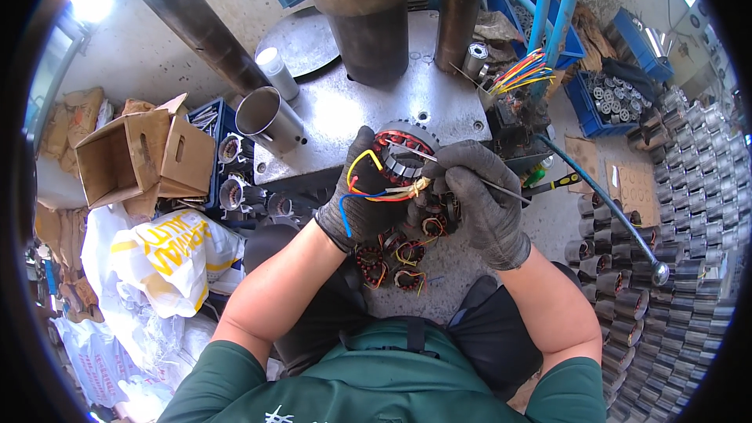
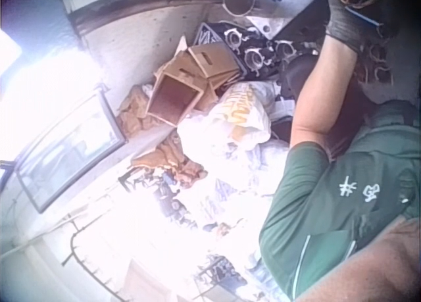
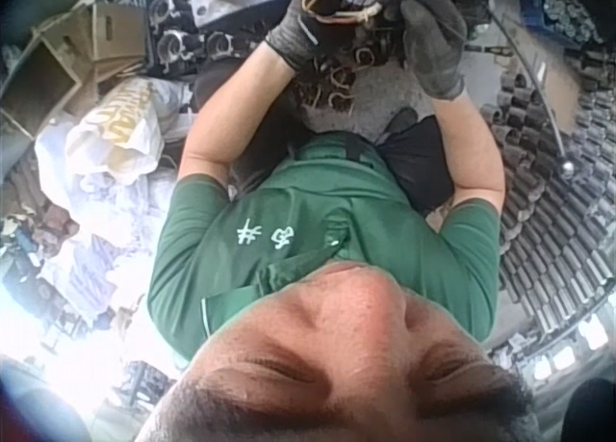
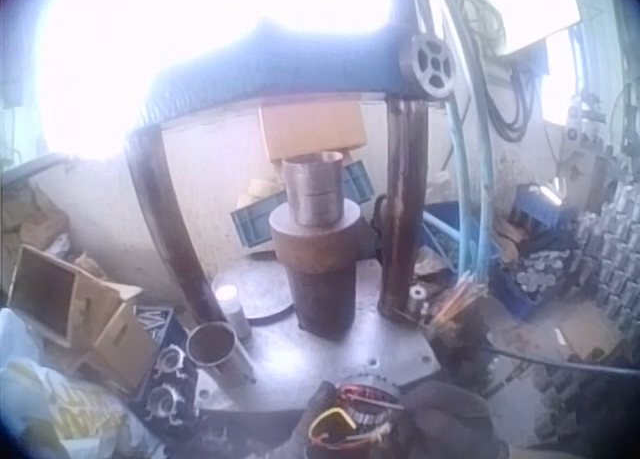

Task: Operating a hydraulic press to assemble metal components and inspecting motor stators.

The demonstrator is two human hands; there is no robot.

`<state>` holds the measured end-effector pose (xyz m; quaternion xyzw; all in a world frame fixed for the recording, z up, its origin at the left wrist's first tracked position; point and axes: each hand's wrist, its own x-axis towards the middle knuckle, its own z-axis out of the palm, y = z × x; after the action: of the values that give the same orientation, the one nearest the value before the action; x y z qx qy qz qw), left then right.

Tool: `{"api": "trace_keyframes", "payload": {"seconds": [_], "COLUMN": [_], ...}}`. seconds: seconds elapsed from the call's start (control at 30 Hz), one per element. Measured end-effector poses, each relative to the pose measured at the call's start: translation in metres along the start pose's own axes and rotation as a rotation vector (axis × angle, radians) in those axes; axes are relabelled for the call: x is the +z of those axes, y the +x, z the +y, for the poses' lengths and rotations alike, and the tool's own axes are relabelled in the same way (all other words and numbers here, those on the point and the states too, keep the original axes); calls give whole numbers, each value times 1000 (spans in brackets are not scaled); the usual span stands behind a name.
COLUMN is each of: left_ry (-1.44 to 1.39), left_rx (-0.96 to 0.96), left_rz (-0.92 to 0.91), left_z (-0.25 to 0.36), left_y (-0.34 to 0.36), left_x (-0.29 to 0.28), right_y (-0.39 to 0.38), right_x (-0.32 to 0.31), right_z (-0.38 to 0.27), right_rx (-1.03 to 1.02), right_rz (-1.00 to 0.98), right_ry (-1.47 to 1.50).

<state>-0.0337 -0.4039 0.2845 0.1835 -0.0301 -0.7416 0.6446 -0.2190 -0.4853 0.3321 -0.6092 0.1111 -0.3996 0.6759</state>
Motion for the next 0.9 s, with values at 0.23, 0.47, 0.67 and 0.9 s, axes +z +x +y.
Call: {"api": "trace_keyframes", "payload": {"seconds": [0.23,0.47,0.67,0.9], "left_ry": [30,333,434,418], "left_rx": [8,78,134,113], "left_rz": [19,9,-108,-104], "left_z": [0,8,8,7], "left_y": [-4,-17,-15,-14], "left_x": [3,16,22,16], "right_y": [4,9,9,9], "right_x": [-4,-15,-21,-22], "right_z": [-7,-6,-6,-13], "right_rx": [31,33,44,75], "right_rz": [-108,-92,-62,-22], "right_ry": [-117,-125,-108,21]}}
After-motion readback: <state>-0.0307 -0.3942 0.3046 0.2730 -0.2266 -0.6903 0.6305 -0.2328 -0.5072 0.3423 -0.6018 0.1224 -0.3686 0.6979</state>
